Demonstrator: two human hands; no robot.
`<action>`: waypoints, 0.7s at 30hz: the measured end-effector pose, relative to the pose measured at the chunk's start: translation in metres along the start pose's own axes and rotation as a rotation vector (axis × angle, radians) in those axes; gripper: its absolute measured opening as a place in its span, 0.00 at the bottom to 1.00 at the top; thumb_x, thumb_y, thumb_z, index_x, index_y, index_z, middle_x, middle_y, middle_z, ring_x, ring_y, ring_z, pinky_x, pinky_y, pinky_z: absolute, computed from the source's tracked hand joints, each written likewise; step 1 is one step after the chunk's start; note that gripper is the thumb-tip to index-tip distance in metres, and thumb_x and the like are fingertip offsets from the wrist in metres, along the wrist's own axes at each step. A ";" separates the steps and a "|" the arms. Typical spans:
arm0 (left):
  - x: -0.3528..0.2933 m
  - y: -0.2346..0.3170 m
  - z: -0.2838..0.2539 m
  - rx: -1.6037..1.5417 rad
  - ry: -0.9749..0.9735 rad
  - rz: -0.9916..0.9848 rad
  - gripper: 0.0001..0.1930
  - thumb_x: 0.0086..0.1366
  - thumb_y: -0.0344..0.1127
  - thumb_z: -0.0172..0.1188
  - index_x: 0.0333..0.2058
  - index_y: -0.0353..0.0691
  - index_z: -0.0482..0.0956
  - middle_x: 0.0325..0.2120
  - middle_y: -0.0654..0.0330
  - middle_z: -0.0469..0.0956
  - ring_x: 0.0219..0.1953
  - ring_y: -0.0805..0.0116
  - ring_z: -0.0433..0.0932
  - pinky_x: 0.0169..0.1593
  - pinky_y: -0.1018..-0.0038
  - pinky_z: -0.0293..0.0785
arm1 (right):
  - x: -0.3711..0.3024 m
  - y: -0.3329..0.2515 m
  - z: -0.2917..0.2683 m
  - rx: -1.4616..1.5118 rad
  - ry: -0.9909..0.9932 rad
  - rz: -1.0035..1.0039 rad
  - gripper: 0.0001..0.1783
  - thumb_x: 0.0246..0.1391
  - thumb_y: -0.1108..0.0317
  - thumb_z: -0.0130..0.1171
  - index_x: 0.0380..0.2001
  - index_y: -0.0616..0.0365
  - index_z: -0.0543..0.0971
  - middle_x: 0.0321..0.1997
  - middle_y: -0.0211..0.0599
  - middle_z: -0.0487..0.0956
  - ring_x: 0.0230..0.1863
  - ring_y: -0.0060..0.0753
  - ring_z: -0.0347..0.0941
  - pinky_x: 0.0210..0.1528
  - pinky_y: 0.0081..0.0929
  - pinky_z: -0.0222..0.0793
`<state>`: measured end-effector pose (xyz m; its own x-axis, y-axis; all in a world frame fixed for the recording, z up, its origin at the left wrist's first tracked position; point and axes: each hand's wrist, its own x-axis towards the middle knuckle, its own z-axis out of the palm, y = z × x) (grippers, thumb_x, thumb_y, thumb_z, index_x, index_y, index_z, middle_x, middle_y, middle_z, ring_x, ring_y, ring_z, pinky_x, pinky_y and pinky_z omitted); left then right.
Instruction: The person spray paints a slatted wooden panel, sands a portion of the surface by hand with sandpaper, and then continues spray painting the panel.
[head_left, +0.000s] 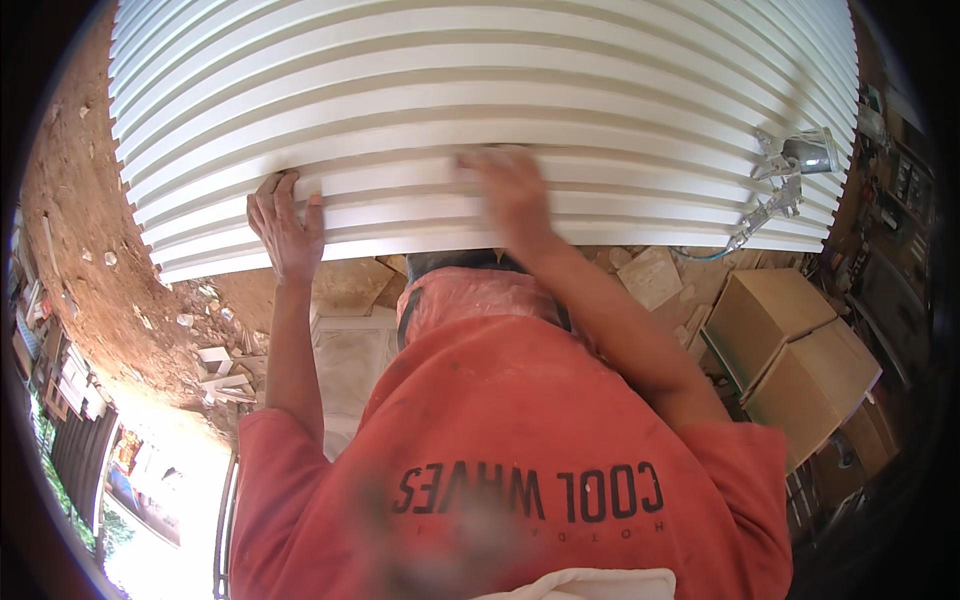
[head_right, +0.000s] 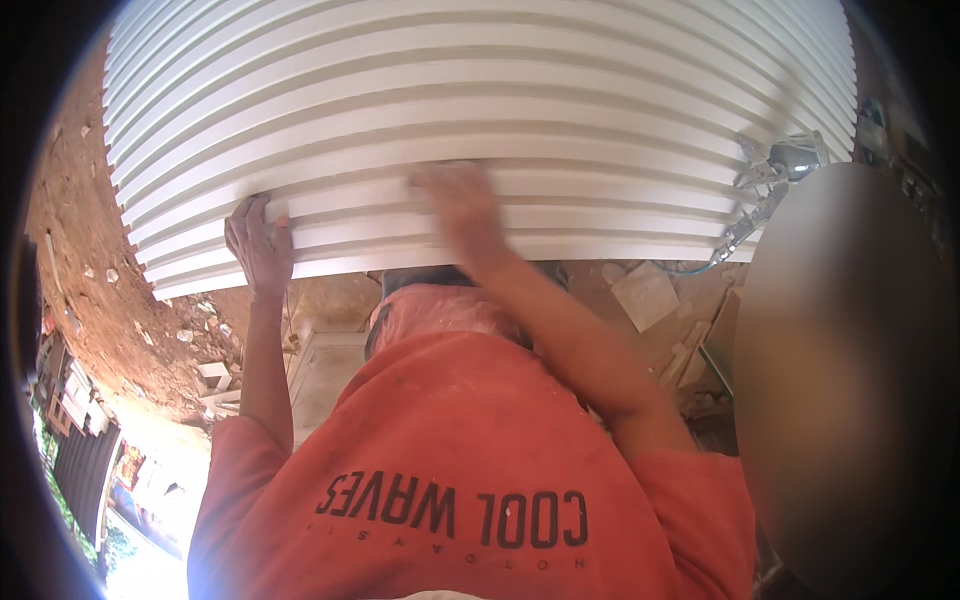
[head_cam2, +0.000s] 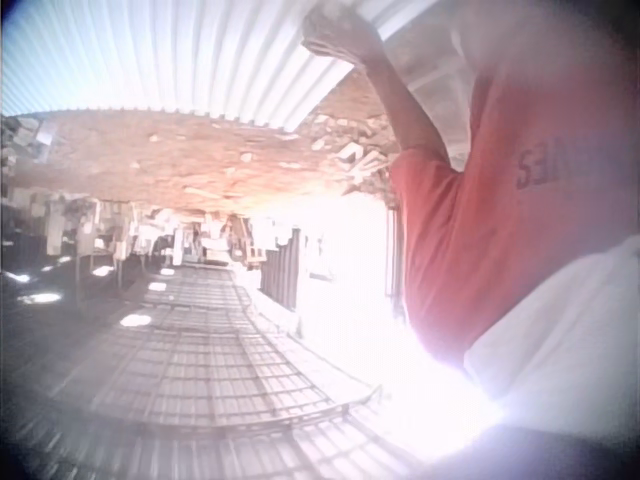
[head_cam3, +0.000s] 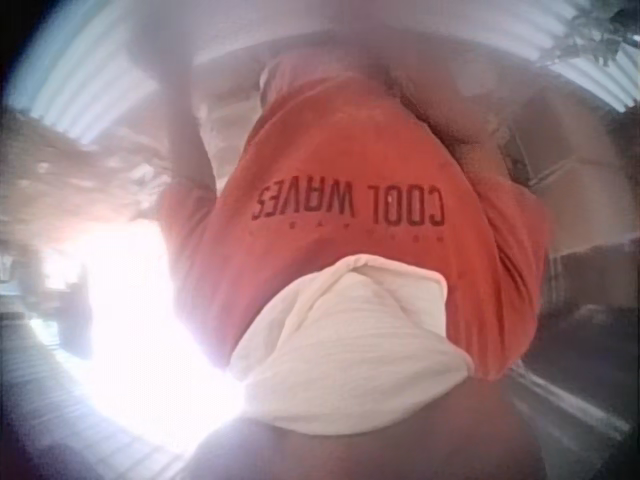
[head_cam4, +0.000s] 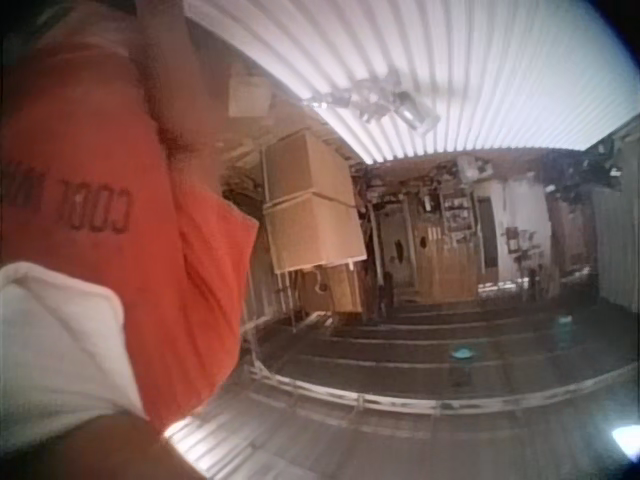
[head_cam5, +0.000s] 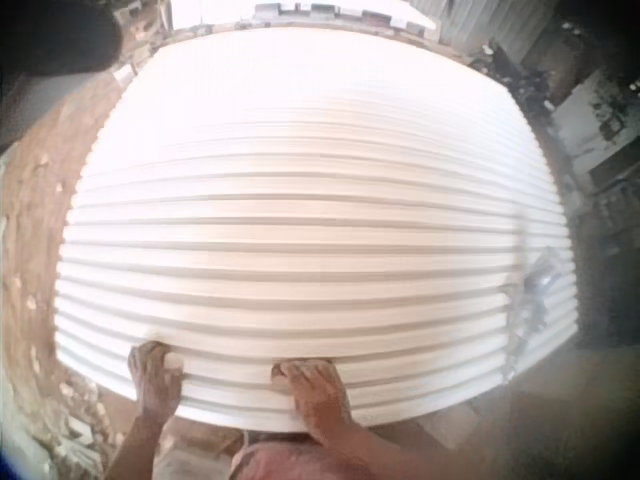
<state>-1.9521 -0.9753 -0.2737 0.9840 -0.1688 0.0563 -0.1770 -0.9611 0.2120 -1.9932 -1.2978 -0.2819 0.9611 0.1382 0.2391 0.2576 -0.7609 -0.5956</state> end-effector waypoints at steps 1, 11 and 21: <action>-0.002 0.003 0.002 -0.042 0.040 0.032 0.24 0.65 0.47 0.61 0.56 0.43 0.72 0.55 0.56 0.68 0.61 0.52 0.63 0.69 0.50 0.48 | 0.019 -0.029 0.010 0.066 0.010 0.019 0.16 0.47 0.74 0.56 0.42 0.53 0.79 0.45 0.37 0.80 0.50 0.41 0.74 0.56 0.44 0.67; -0.001 0.004 0.005 -0.082 0.025 -0.042 0.29 0.59 0.57 0.67 0.53 0.47 0.75 0.53 0.59 0.68 0.61 0.55 0.62 0.71 0.47 0.47 | 0.009 -0.010 0.000 -0.065 -0.038 0.020 0.17 0.44 0.72 0.60 0.41 0.54 0.80 0.44 0.33 0.81 0.46 0.39 0.76 0.52 0.44 0.69; 0.000 0.005 0.001 -0.099 0.049 -0.071 0.28 0.56 0.54 0.70 0.51 0.49 0.76 0.51 0.61 0.69 0.60 0.57 0.64 0.71 0.48 0.48 | 0.006 0.012 -0.024 -0.098 -0.125 -0.024 0.19 0.43 0.72 0.61 0.43 0.55 0.80 0.46 0.37 0.81 0.47 0.43 0.75 0.51 0.42 0.69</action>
<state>-1.9527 -0.9806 -0.2734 0.9926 -0.0876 0.0846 -0.1099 -0.9437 0.3120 -1.9871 -1.3210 -0.2690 0.9613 0.2303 0.1512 0.2755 -0.8138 -0.5116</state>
